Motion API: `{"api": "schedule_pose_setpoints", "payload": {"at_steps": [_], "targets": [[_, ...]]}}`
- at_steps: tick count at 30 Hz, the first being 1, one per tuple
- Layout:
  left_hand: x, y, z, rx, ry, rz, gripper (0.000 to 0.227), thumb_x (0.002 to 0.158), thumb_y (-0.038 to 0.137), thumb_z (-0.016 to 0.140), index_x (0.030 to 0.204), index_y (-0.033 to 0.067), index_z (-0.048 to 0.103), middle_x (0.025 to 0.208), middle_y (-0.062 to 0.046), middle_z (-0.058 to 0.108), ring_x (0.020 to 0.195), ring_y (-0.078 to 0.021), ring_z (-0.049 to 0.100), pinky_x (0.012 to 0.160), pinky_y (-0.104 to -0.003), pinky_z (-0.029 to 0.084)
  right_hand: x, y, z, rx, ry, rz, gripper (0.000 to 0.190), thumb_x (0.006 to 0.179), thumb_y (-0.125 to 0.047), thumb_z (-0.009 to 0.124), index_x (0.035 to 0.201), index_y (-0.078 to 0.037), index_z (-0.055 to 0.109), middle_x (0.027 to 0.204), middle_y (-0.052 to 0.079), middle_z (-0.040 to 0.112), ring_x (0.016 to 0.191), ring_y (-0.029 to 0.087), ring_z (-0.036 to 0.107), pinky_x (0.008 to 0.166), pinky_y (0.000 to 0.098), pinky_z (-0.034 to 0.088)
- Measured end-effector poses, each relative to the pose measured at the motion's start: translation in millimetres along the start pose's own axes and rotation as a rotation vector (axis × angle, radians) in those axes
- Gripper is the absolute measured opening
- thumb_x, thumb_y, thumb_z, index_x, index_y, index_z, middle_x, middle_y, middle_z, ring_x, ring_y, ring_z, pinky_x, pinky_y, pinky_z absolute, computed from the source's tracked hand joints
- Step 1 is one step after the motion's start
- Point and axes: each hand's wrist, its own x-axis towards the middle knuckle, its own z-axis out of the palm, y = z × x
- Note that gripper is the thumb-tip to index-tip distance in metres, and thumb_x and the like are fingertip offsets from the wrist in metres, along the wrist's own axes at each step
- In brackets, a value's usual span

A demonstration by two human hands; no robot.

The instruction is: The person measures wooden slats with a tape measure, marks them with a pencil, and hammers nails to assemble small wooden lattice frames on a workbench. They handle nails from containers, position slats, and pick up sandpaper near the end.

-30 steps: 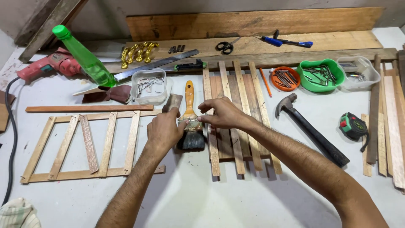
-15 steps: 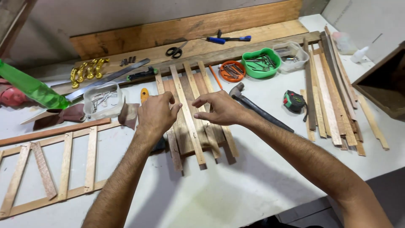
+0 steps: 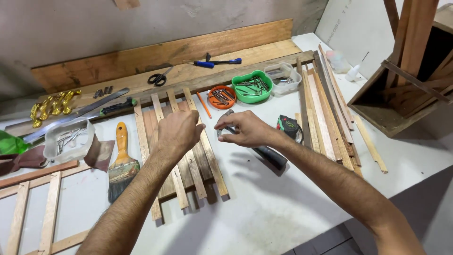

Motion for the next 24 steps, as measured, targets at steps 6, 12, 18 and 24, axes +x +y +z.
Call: {"api": "schedule_pose_setpoints", "payload": {"at_steps": [6,12,18,24], "targets": [[44,-8,4,-0.135,0.016,0.155,0.037,0.089,0.044,0.076,0.104,0.0099,0.073,0.102,-0.013,0.074,0.106,-0.0316,0.068,0.086,-0.050,0.058,-1,40,-41,-0.075,-0.061,0.168,0.039,0.087,-0.035,0.081,0.118,-0.012,0.074,0.102,0.007,0.078,0.073,0.018,0.072,0.067,0.0324,0.060],[106,-24,11,-0.131,-0.053,0.111,0.035,0.090,0.043,0.075,0.105,0.0124,0.073,0.106,-0.011,0.072,0.104,-0.0269,0.069,0.088,-0.047,0.058,21,92,-77,-0.049,-0.003,0.419,0.043,0.086,-0.040,0.078,0.121,-0.016,0.074,0.097,0.006,0.080,0.073,0.015,0.072,0.064,0.0335,0.059],[145,-38,12,-0.195,-0.079,0.069,0.035,0.091,0.043,0.074,0.105,0.0106,0.073,0.104,-0.009,0.073,0.102,-0.0261,0.071,0.088,-0.045,0.059,47,131,-97,-0.147,0.043,0.426,0.041,0.087,-0.039,0.078,0.120,-0.016,0.076,0.100,0.005,0.080,0.075,0.019,0.072,0.067,0.0365,0.059],[178,-44,38,-0.222,0.040,0.060,0.030,0.091,0.036,0.076,0.107,0.0112,0.072,0.108,-0.010,0.069,0.109,-0.0274,0.065,0.092,-0.047,0.055,76,171,-106,-0.216,0.128,0.453,0.042,0.086,-0.041,0.079,0.119,-0.015,0.077,0.109,0.006,0.080,0.083,0.019,0.074,0.076,0.0357,0.060]]}}
